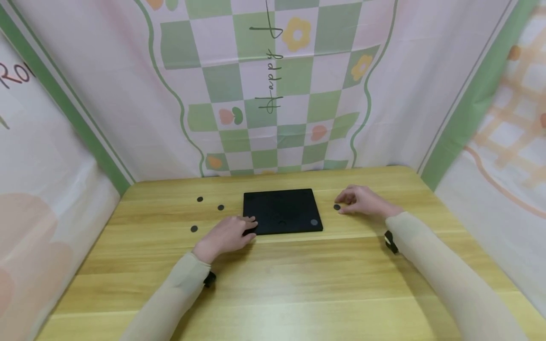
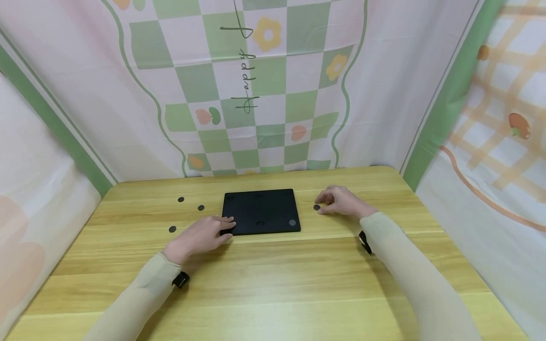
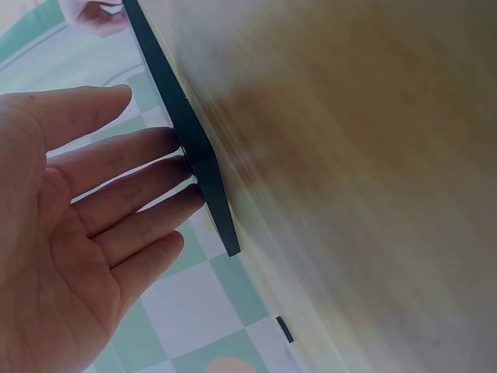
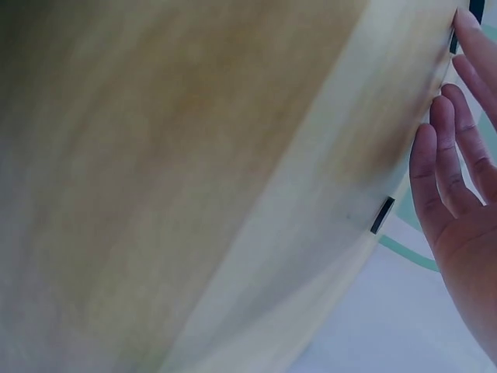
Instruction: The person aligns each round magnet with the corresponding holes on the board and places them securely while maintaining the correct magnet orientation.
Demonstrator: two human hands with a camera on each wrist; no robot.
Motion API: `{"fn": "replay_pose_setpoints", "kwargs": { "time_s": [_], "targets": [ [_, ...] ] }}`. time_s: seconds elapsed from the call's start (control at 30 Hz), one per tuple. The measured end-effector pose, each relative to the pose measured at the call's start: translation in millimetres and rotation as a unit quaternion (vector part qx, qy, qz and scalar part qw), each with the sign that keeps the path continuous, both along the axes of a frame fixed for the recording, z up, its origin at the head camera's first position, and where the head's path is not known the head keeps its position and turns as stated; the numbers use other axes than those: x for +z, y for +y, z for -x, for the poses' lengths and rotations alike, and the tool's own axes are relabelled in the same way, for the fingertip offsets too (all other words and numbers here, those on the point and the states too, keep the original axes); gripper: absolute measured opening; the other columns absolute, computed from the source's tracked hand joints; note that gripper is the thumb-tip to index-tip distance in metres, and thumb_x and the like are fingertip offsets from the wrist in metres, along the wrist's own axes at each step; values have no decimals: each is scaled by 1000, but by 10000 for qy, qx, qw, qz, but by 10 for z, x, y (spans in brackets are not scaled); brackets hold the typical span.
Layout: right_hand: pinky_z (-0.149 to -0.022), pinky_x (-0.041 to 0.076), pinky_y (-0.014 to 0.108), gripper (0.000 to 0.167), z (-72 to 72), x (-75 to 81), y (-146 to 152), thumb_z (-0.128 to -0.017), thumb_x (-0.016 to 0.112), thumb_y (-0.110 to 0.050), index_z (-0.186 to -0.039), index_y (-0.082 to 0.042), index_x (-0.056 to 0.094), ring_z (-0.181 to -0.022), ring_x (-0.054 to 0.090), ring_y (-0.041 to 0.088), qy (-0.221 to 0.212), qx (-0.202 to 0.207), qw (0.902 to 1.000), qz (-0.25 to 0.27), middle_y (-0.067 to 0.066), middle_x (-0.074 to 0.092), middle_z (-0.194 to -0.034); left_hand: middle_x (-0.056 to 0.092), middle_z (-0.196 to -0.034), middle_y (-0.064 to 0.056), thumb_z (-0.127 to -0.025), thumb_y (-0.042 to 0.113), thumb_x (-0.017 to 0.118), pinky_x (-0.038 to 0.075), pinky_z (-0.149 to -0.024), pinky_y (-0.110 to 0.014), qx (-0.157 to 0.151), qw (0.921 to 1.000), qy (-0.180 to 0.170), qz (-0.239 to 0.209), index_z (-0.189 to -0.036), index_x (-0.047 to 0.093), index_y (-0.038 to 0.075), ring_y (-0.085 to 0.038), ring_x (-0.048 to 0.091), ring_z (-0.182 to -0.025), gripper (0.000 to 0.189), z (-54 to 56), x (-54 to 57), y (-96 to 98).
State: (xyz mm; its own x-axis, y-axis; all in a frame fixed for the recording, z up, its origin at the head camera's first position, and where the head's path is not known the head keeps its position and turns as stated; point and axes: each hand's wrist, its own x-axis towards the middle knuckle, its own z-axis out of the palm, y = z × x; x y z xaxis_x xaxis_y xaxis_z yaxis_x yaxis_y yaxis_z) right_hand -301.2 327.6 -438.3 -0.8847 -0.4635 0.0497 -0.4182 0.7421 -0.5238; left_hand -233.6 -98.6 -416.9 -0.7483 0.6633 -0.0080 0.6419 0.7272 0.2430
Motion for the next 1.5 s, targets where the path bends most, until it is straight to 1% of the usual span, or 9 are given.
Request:
{"fn": "replay_pose_setpoints", "kwargs": {
  "time_s": [0.33,0.5,0.57,0.73,0.8,1.0,1.17,1.33,1.5],
  "targets": [
    [-77,51,30,28,29,-15,-3,-79,77,-26,-103,-13,72,-87,59,15,-13,20,10000,-84,2,62,-97,53,-138,-12,-97,28,54,48,-91,-39,10,10000,-16,26,-129,59,7,-33,54,-121,39,-9,-8,-8],
    [-75,50,28,27,42,-25,-6,-79,78,-27,-102,-14,72,-85,58,14,-10,-16,9999,-101,1,62,-96,53,-138,-11,-97,28,55,49,-85,-36,36,10000,16,32,-129,60,7,-32,61,-109,39,-9,-21,-9],
    [-74,50,27,27,45,-27,-9,-78,78,-27,-101,-15,72,-84,57,14,-1,-32,9999,-108,1,62,-95,53,-138,-10,-97,27,55,49,-82,-35,47,10000,2,41,-129,59,8,-31,64,-97,39,-8,-28,-8],
    [-73,49,26,25,43,-26,-24,-78,79,-25,-100,-14,73,-83,57,14,17,-76,9999,-82,1,62,-94,53,-138,-10,-96,27,55,46,-77,-32,85,10000,-39,19,-129,60,8,-31,64,-99,38,-8,-38,-5],
    [-73,50,26,24,43,-26,-30,-78,79,-25,-98,-14,73,-83,57,14,12,-101,9999,-66,2,62,-94,53,-138,-10,-96,27,55,46,-75,-31,89,10000,-24,37,-129,60,8,-31,61,-109,38,-11,-36,-4],
    [-72,50,25,21,57,-41,-31,-78,79,-24,-96,-15,73,-82,57,13,46,-122,9999,-79,1,62,-93,53,-138,-10,-96,26,56,44,-68,-30,91,9999,-61,15,-129,60,8,-31,62,-104,38,-21,-18,-3],
    [-71,50,24,20,67,-48,-26,-78,79,-24,-95,-15,74,-81,58,13,138,-72,9999,-55,1,63,-91,53,-137,-10,-96,26,56,48,-79,-33,79,10000,-30,-12,-128,60,7,-31,56,-120,37,-15,-19,-5],
    [-69,49,22,18,81,-51,-22,-77,79,-25,-92,-15,74,-79,57,12,193,-56,9998,-74,0,63,-89,53,-138,-10,-96,26,56,47,-79,-32,68,10000,-62,-10,-129,60,7,-31,56,-119,38,-9,-10,-3],
    [-68,49,23,17,77,-32,-29,-77,79,-25,-90,-14,74,-78,56,13,221,-34,9997,-57,2,63,-88,53,-138,-10,-96,25,56,48,-84,-34,51,10000,-58,-9,-129,60,7,-31,53,-123,38,-2,-1,-3]
  ]
}}
